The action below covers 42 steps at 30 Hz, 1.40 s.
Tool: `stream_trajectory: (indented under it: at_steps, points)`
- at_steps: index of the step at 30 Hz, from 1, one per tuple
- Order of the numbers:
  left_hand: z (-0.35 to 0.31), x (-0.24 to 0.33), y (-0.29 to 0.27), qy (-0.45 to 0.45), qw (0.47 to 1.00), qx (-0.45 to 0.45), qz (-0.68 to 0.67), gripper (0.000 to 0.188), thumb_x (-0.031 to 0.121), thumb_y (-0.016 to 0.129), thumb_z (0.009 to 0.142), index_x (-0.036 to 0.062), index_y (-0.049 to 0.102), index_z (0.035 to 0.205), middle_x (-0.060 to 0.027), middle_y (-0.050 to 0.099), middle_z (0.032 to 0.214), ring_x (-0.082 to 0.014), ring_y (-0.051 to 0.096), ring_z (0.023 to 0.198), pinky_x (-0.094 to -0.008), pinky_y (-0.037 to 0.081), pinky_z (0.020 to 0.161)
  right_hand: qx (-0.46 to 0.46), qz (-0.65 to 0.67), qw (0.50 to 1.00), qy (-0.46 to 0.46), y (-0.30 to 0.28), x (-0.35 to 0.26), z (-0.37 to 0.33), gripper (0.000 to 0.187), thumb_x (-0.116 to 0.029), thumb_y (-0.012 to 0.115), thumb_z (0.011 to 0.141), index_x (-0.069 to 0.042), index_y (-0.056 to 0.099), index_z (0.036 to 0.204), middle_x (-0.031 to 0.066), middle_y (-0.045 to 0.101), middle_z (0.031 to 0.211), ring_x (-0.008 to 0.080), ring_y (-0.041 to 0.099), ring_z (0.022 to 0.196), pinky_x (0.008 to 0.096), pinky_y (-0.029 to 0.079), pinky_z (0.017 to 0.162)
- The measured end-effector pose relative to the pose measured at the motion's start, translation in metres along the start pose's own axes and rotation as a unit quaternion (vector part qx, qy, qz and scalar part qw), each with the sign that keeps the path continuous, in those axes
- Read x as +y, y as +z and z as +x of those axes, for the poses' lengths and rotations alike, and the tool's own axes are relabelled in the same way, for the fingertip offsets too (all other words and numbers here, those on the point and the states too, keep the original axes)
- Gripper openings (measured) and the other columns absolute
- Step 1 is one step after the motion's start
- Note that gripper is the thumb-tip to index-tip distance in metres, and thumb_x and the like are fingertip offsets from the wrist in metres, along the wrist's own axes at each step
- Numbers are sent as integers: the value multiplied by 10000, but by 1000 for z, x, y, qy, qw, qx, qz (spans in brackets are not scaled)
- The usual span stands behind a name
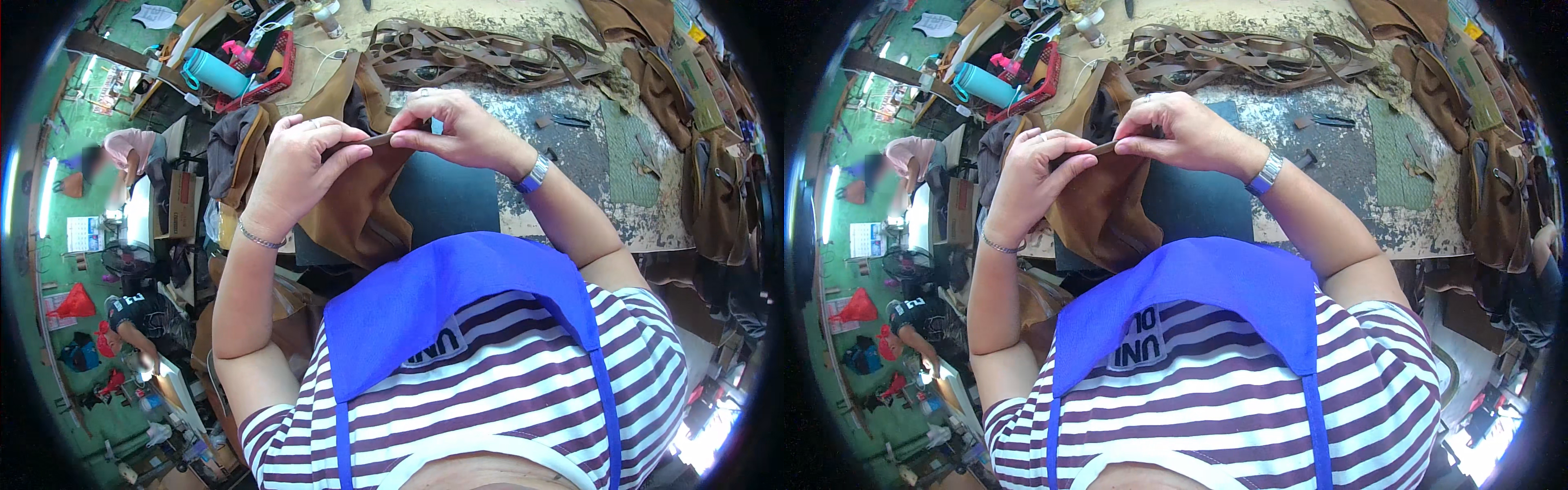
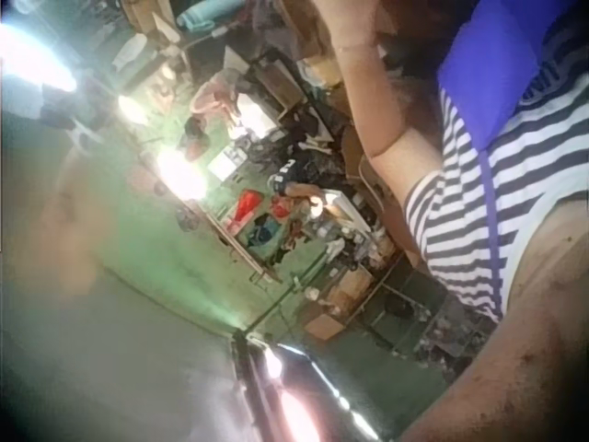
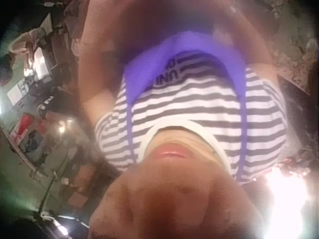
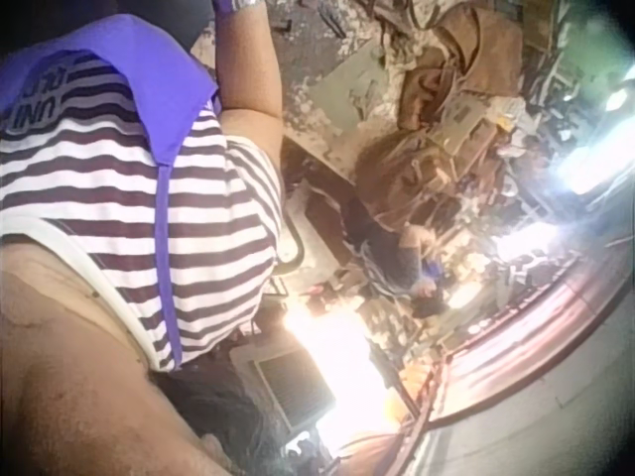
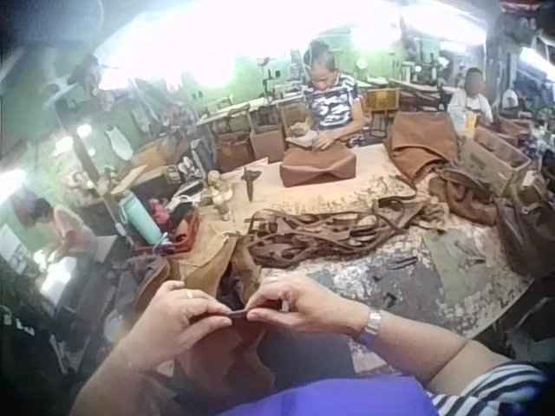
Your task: The recorder is assembling a leather bag by fitting leather straps and components together at a workbench.
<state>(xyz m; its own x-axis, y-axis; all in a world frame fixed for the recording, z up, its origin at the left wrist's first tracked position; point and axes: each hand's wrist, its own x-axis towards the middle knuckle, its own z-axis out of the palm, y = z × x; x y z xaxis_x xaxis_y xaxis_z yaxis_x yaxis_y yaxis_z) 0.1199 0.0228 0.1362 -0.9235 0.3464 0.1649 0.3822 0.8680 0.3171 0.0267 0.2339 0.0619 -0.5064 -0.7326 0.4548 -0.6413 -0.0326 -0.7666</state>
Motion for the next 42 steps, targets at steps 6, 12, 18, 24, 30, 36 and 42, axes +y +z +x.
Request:
stream_trajectory:
  at_steps: [6, 12, 18, 24, 30, 36, 42]
  points:
    - [3, 4, 4, -7, 1000, 2, -14, 163, 218, 675, 838, 61, 676, 882, -47, 673, 864, -201, 622, 848, -346, 375, 892, 46, 17, 997, -52, 7, 0, -1, 140, -187, 677, 846, -57, 675, 898, 80, 633, 787, 228, 620, 770, 327, 493, 705]
    - [15, -8, 3, 39, 996, -8, -86, 204, 197, 699, 816, 43, 652, 941, -63, 651, 855, -203, 613, 868, -327, 411, 870, 36, -44, 998, -38, -1, -3, -9, 131, -187, 670, 857, -61, 680, 894, 82, 628, 784, 224, 623, 760, 320, 487, 681]
    - [22, -25, -1, 59, 990, -45, -119, 229, 200, 725, 795, 70, 668, 974, -39, 649, 886, -187, 601, 901, -321, 405, 884, 38, 23, 997, 60, -5, 1, -20, 160, -186, 662, 874, -34, 671, 923, 85, 655, 798, 166, 622, 731, 288, 489, 671]
    - [24, -23, 8, 70, 995, -61, -48, 119, 205, 693, 824, 112, 688, 898, -12, 645, 860, -166, 591, 890, -336, 327, 946, 51, 23, 996, 70, -5, 5, -25, 164, -182, 666, 872, -28, 672, 929, 78, 662, 806, 145, 617, 737, 282, 493, 673]
    - [25, -18, 10, 54, 995, -63, -59, 85, 187, 680, 832, 110, 664, 864, -5, 637, 836, -160, 583, 890, -358, 309, 967, 73, 10, 996, 58, 1, 1, -23, 157, -163, 688, 851, -31, 685, 936, 64, 661, 799, 133, 611, 738, 273, 481, 678]
    - [30, -16, 15, 72, 994, -64, -44, 102, 186, 685, 827, 102, 648, 870, -9, 639, 838, -172, 587, 876, -361, 313, 970, 62, -12, 995, 75, -1, -1, -24, 138, -133, 707, 831, -29, 694, 920, 62, 669, 794, 133, 614, 734, 272, 479, 690]
    - [53, -23, 23, 61, 978, -120, -157, 165, 243, 618, 856, 88, 643, 907, -27, 629, 903, -183, 570, 938, -377, 313, 984, 70, -37, 995, 54, -9, -6, -28, 127, -164, 698, 827, -52, 689, 885, 101, 664, 770, 229, 628, 705, 314, 477, 651]
